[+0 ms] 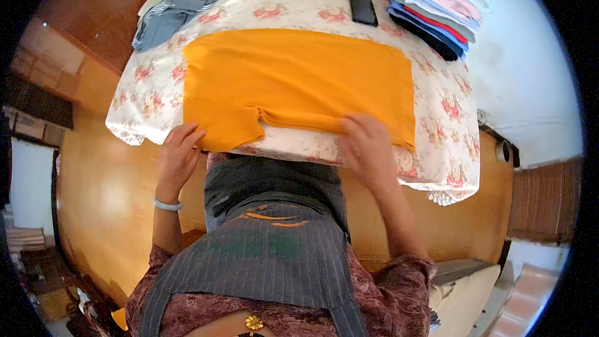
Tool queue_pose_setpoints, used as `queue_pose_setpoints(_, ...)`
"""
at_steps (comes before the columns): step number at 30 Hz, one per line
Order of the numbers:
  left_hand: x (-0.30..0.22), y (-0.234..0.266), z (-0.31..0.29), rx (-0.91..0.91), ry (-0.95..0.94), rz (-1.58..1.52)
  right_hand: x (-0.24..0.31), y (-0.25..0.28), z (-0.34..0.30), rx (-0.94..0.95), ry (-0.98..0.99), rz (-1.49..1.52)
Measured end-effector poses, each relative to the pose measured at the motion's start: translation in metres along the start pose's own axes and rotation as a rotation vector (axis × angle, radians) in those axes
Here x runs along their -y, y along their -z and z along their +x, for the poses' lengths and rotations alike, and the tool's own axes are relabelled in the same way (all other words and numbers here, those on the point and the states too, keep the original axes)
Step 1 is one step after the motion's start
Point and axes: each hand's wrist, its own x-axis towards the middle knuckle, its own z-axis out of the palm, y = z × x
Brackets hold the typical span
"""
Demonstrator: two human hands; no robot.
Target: The person folds a yellow shirt by laying it flat on a bed, smoothing the fabric, and folding the sides and sleeves inward.
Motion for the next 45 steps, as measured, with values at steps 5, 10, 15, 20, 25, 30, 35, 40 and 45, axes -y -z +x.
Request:
queue_pose_setpoints(5, 0.002, 0.003, -0.005, -0.035, 0.026, 0.082, 0.065, -0.062, 0.049, 0.133, 0.247, 0.207)
queue_pose_setpoints(10, -0.016, -0.014, -0.026, -0.295, 0.240, 0.129, 0.093, -0.078, 0.063, 0.208, 0.160, 0.236)
queue_pose_setpoints(15, -0.006, -0.066, -0.044, -0.399, 0.793, -0.816, 0.093, -0.097, 0.055, 0.136, 0.221, 0.254)
queue_pose_setpoints(20, -0.018, -0.058, -0.026, -0.382, 1.032, -1.674, 0.095, -0.101, 0.056, 0.121, 0.228, 0.350)
queue_pose_setpoints(25, -0.009, -0.061, -0.031, -0.362, 1.022, -1.581, 0.096, -0.100, 0.058, 0.112, 0.197, 0.311)
queue_pose_setpoints(30, -0.023, -0.026, -0.015, -0.507, 0.840, -1.701, 0.102, -0.094, 0.058, 0.111, 0.135, 0.450)
queue_pose_setpoints(35, -0.023, -0.026, -0.014, -0.585, 0.788, -1.704, 0.096, -0.072, 0.063, 0.157, 0.079, 0.420)
queue_pose_setpoints(40, -0.017, -0.041, -0.030, -0.609, 0.777, -1.681, 0.067, -0.055, 0.056, 0.048, 0.202, 0.151)
queue_pose_setpoints(45, -0.013, -0.050, -0.042, -0.583, 0.613, -1.747, 0.049, -0.033, 0.049, 0.471, 0.270, 0.359)
